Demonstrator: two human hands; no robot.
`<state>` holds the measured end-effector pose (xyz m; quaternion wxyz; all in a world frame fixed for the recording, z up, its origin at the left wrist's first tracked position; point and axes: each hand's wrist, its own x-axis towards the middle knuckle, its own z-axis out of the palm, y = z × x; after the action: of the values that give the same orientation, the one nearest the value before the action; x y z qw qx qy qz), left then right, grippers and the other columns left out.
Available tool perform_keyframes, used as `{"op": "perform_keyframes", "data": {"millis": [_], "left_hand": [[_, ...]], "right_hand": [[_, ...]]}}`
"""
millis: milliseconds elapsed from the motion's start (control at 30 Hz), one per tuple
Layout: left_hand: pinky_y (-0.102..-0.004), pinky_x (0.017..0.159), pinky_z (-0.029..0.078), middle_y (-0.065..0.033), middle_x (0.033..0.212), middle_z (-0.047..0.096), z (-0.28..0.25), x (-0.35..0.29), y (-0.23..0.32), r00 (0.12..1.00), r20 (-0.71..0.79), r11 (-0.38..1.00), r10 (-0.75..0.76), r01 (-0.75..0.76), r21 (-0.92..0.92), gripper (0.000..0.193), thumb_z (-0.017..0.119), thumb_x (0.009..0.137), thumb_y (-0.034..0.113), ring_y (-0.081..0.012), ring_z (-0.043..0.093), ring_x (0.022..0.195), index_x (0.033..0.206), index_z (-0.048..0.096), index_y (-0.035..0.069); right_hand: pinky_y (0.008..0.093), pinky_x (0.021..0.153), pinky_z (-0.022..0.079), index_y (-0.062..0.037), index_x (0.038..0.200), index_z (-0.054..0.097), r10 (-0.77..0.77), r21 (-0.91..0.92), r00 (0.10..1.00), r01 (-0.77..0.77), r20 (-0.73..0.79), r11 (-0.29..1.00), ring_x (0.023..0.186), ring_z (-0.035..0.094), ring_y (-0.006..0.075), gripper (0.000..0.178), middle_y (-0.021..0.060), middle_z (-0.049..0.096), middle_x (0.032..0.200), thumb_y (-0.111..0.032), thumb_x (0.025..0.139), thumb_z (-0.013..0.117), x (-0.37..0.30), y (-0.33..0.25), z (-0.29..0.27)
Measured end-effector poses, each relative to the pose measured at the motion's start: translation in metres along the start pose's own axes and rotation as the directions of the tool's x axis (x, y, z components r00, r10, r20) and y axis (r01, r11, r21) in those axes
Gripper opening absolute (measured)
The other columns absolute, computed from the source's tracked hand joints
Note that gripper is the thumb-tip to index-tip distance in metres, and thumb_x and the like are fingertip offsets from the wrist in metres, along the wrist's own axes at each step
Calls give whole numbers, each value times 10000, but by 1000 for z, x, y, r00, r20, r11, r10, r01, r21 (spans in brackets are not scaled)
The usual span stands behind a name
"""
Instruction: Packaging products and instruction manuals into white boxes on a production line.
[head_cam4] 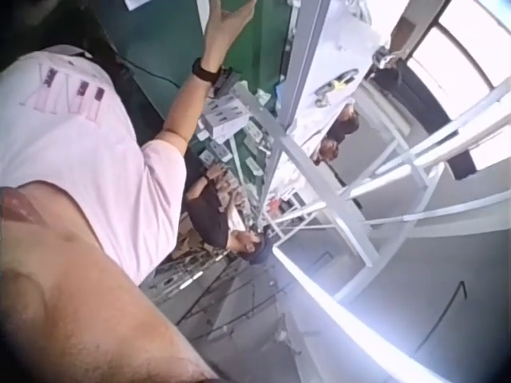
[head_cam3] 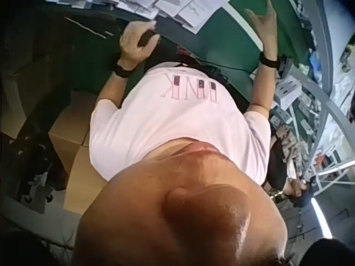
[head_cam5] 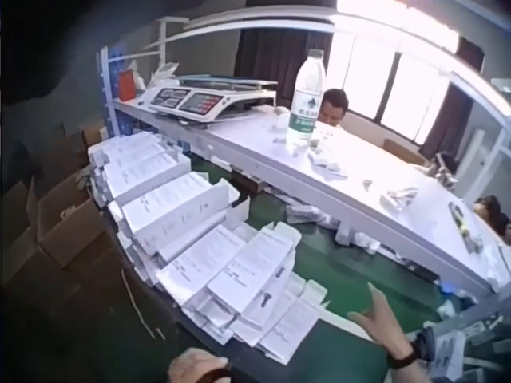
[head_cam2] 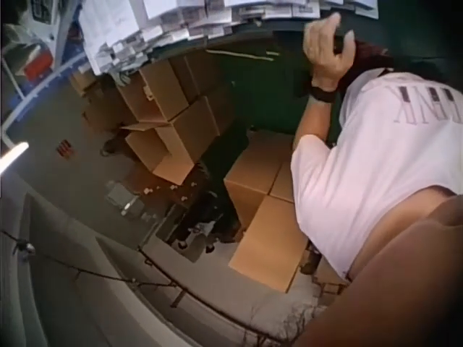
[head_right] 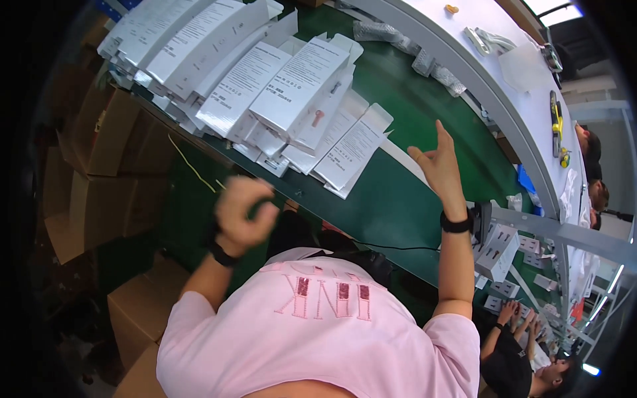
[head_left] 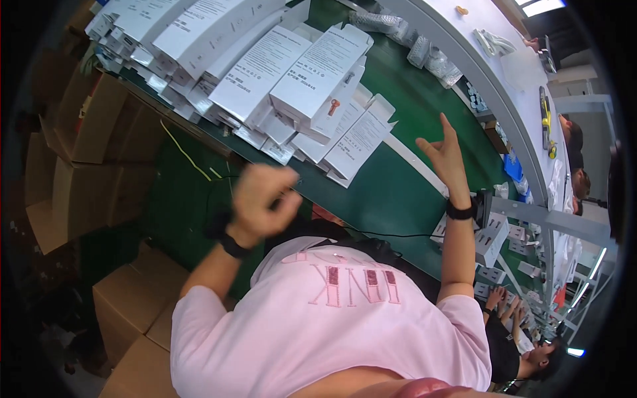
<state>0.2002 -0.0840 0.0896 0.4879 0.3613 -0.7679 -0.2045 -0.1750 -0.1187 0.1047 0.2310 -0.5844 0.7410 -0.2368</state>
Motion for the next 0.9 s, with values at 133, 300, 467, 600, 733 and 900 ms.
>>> {"op": "perform_keyframes", "data": {"millis": [133,300,467,600,733,900], "left_hand": [[-340,818,481,-103,985,635,99,-99,-2,821,551,899,-153,347,-268,295,670,800,106,-260,594,908,1089,636,54],[-355,863,452,-90,982,589,183,-148,-24,751,655,931,-90,297,-213,283,621,863,213,-249,554,962,1101,616,59],[-329,759,479,-60,890,590,240,-155,-39,817,563,957,-123,248,-151,280,607,876,243,-228,569,857,1100,620,75],[-324,661,492,-60,780,600,272,-176,-57,887,434,970,-157,221,-102,298,618,860,329,-229,596,710,1035,630,87],[-303,667,523,-118,752,639,280,-174,-69,945,299,989,-129,145,-33,422,621,842,440,-243,637,678,905,654,24],[-450,1050,346,-123,1359,471,298,-209,-60,756,516,914,-404,360,189,645,616,833,521,-306,420,1263,1337,484,140]], "right_hand": [[302,640,505,63,1429,269,157,2,982,-158,109,987,725,608,164,886,231,460,1311,-249,758,755,76,66,24],[352,760,525,58,1432,253,278,-75,932,-268,233,961,936,647,242,916,246,427,1369,-295,761,766,175,123,64],[366,1122,275,107,1413,225,-286,-407,956,238,-60,882,1353,313,379,1005,310,306,1435,-340,706,782,301,135,118],[428,1055,353,72,1419,229,-431,-572,902,343,-21,745,1305,368,420,978,295,245,1474,-324,709,773,390,123,150],[451,1035,362,10,1430,232,-349,-623,935,237,-63,746,1289,371,453,995,242,286,1478,-338,683,789,445,89,170],[557,1083,267,-27,1439,221,-378,-703,926,285,26,651,1351,273,468,1050,207,266,1496,-324,631,822,506,80,199]]}}
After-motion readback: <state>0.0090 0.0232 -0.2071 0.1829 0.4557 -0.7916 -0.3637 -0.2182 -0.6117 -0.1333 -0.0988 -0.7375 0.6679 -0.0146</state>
